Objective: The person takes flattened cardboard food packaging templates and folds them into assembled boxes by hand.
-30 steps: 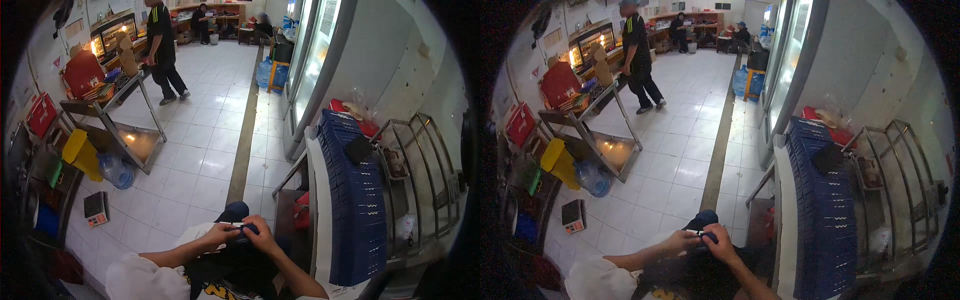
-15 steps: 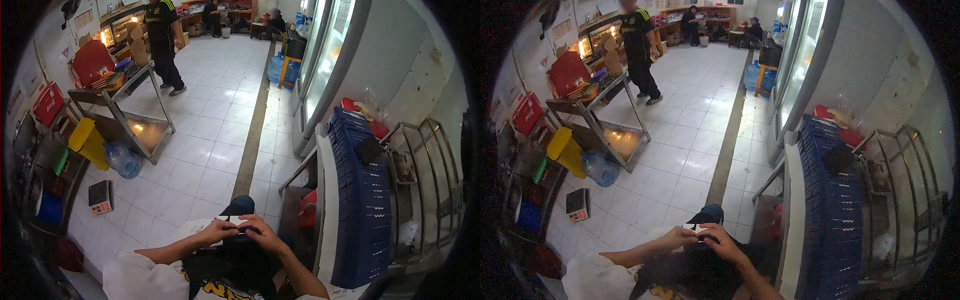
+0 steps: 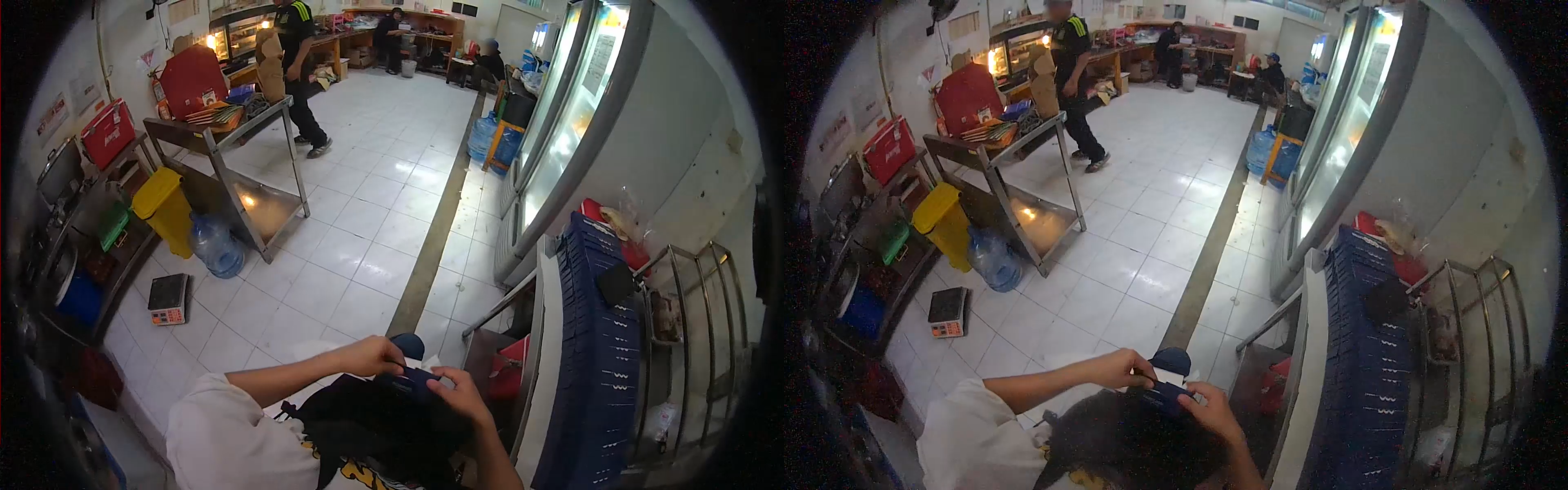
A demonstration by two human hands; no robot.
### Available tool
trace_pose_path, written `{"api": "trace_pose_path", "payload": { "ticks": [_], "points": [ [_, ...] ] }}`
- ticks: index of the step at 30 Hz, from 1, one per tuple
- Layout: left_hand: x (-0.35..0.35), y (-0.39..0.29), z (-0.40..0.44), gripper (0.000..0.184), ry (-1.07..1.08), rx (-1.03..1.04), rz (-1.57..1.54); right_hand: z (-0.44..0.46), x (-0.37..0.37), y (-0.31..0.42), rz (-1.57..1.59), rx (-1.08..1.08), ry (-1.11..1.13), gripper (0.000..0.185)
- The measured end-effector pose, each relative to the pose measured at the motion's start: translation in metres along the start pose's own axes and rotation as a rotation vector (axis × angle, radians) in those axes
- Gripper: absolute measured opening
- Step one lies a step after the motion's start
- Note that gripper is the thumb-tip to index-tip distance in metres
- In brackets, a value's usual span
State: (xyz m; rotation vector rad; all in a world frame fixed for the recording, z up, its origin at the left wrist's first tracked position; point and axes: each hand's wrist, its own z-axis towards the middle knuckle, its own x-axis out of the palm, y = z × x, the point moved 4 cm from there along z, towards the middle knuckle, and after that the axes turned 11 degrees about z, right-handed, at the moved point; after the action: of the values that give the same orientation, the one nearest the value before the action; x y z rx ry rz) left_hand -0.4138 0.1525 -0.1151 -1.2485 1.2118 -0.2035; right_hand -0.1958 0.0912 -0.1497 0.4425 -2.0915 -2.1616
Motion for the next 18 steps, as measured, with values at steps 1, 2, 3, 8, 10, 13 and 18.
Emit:
{"api": "trace_pose_path", "payload": {
  "ticks": [1, 2, 3, 8, 10, 13, 18],
  "points": [
    [-0.013, -0.014, 0.002, 0.019, 0.014, 0.018, 0.190, -0.002, -0.003, -0.004, 0.030, 0.136, -0.042, 0.025],
    [-0.028, -0.027, 0.002, 0.021, -0.066, 0.109, 0.355, -0.004, -0.006, -0.008, 0.061, 0.270, -0.089, 0.025],
    [-0.041, -0.043, 0.001, 0.024, -0.236, 0.146, 0.252, -0.003, -0.009, -0.009, 0.064, 0.266, -0.102, 0.025],
    [-0.040, -0.052, -0.002, 0.027, -0.589, 0.147, -0.182, -0.003, -0.041, -0.008, -0.037, 0.050, -0.558, 0.020],
    [-0.013, -0.021, 0.006, 0.034, -0.614, 0.156, -0.167, -0.006, -0.036, -0.003, 0.054, 0.002, -0.586, 0.020],
    [0.008, 0.000, 0.009, 0.043, -0.721, -0.001, -0.135, -0.003, -0.025, 0.007, 0.081, 0.073, -0.429, 0.021],
    [0.009, 0.009, 0.007, 0.048, -0.795, -0.087, -0.033, 0.000, -0.013, 0.016, 0.043, 0.057, -0.260, 0.020]
  ]
}}
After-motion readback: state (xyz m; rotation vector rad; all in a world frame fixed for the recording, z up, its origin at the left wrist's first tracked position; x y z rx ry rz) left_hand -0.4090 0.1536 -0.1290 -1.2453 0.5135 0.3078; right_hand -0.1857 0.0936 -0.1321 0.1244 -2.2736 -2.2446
